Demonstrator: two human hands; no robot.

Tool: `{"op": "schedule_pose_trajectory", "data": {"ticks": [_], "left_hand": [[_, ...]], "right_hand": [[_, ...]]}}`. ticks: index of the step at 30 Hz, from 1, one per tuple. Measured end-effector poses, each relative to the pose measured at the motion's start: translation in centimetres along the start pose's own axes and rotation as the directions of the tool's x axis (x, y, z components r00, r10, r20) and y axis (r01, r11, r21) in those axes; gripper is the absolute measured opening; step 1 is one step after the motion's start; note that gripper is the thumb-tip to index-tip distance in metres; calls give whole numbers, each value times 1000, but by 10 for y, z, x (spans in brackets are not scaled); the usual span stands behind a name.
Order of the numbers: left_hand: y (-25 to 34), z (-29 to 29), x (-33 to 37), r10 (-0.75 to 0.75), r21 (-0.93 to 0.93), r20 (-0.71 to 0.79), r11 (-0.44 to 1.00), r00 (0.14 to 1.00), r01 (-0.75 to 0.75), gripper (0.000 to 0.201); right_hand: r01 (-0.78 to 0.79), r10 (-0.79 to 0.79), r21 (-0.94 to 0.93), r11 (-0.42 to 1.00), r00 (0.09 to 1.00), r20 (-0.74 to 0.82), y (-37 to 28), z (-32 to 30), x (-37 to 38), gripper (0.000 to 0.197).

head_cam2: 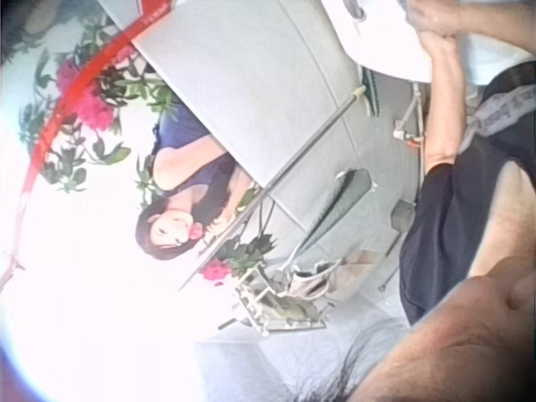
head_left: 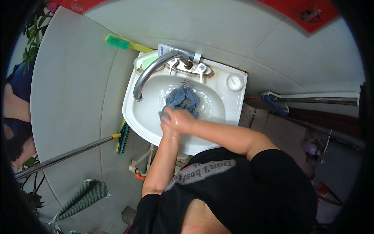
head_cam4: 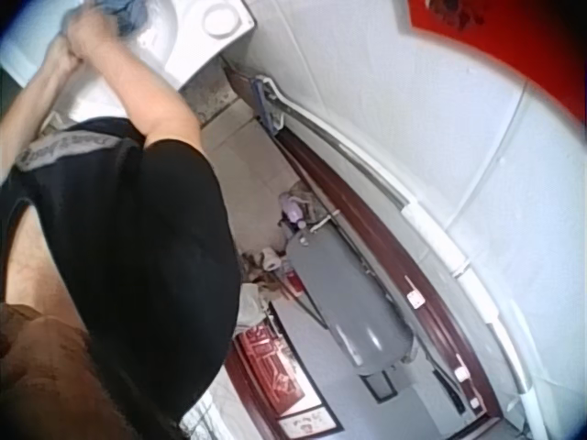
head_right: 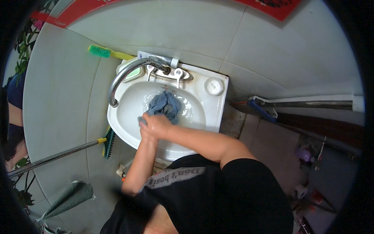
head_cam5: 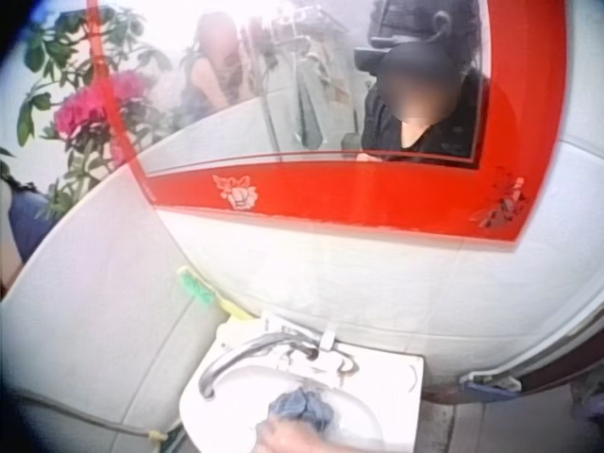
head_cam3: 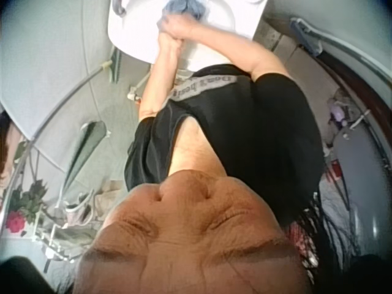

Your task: The person rinses a cloth in the bathroom sink, wipes down the wall, mirror, and metal rack with it, and then washes another cloth in the sink with detergent powder by hand.

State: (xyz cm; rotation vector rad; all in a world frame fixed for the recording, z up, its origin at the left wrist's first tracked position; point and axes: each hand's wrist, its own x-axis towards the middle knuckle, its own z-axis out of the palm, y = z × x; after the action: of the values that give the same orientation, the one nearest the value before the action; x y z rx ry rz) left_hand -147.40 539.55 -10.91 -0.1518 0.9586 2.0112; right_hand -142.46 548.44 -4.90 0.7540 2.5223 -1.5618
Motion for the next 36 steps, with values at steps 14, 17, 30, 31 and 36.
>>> {"op": "schedule_pose_trajectory", "data": {"ticks": [14,17,30,31,36], "left_hand": [[45,8,-24,227,540,-417,841,880,39,26],[58,3,-7,301,641,-289,766,909,-50,25],[35,34,-4,-422,116,-239,882,875,457,63],[35,23,0,-421,-1,-63,907,905,421,60],[-1,-37,2,-155,108,61,983,986,147,46]], "right_hand": [[-244,214,-25,969,889,-405,102,19,22,57],[-320,345,154,935,919,-188,114,23,48,46],[288,-263,377,880,958,-118,38,17,-9,32],[292,-291,335,896,955,-56,14,8,-25,28],[206,-206,5,979,978,14,2,10,-22,26]]}}
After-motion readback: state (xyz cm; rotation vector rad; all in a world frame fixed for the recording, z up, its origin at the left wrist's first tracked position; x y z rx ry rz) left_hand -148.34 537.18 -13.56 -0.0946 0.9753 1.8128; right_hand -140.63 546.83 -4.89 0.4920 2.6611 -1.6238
